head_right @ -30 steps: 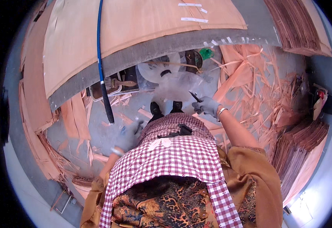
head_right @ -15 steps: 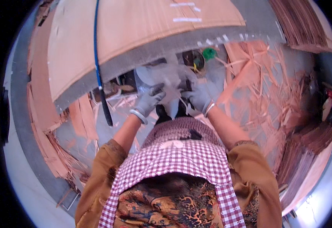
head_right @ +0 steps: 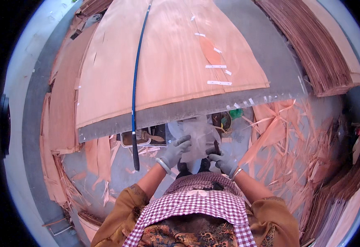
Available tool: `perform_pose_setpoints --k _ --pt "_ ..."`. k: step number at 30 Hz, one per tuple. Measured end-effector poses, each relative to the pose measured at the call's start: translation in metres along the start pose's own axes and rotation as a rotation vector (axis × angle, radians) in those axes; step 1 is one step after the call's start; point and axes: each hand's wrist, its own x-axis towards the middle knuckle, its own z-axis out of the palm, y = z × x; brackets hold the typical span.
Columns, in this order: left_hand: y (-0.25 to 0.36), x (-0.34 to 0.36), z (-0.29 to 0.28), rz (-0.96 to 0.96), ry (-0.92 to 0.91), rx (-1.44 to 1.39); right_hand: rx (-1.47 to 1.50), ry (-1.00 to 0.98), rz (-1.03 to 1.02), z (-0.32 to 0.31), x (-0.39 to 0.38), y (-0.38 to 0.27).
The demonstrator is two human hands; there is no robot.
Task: The person cuts strips of wood veneer using a hand knife and a straight-edge guide, then gathers and folds long pieces of veneer by hand.
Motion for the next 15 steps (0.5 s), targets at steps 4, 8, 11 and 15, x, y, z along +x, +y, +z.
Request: perform_pose_setpoints --k 4,8,11,15 --pt "-0.012 0.001 -0.001 0.044 -0.029 -0.153 -0.19 0.072 -0.008 0.018 0.013 0.003" --pt "-0.009 0.009 -0.009 0.59 -0.156 0.738 0.222 -0.07 0.021 0.036 0.023 -0.003" --pt "-0.016 0.011 -0.01 0.004 -0.087 -0.397 0.226 -0.187 0.169 0.02 0.023 0.012" --pt "-0.031 0.012 -0.023 0.071 0.019 -0.15 0.077 -0.196 0.213 0.007 -0.005 -0.011"
